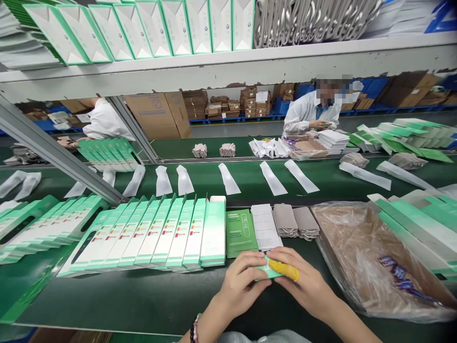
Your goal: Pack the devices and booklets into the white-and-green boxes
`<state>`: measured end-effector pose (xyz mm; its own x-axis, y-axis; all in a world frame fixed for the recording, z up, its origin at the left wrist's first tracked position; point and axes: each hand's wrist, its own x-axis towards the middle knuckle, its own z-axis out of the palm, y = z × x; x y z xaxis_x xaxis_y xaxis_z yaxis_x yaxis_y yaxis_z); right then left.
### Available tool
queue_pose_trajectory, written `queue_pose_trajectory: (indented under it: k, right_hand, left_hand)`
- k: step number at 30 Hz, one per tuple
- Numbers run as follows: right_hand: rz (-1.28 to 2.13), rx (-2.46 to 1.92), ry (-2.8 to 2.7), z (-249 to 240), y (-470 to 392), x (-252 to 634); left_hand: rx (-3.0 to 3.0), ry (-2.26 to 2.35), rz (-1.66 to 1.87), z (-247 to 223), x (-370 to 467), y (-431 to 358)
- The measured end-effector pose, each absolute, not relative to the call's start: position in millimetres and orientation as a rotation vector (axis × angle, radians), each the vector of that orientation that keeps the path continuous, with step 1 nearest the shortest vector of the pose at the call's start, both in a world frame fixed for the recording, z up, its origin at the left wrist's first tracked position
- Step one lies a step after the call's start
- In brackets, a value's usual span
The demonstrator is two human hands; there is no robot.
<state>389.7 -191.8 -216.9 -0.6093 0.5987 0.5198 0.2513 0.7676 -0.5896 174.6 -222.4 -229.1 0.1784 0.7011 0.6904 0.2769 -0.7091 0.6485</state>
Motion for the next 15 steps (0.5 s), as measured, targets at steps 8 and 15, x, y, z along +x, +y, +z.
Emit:
queue_pose_trajectory:
  k: [8,15]
  right_hand:
    - [0.833,-0.777,-2.062,-197.6,-198.8,382.9]
    - [0.723,-0.791,-2.120,-194.8,-206.7,379.6]
  left_hand:
    - [1.505,0.962,1.473,-221.3,181.8,-230.8]
    - [1.955,0.896,1.509,-226.3,173.4,-229.4]
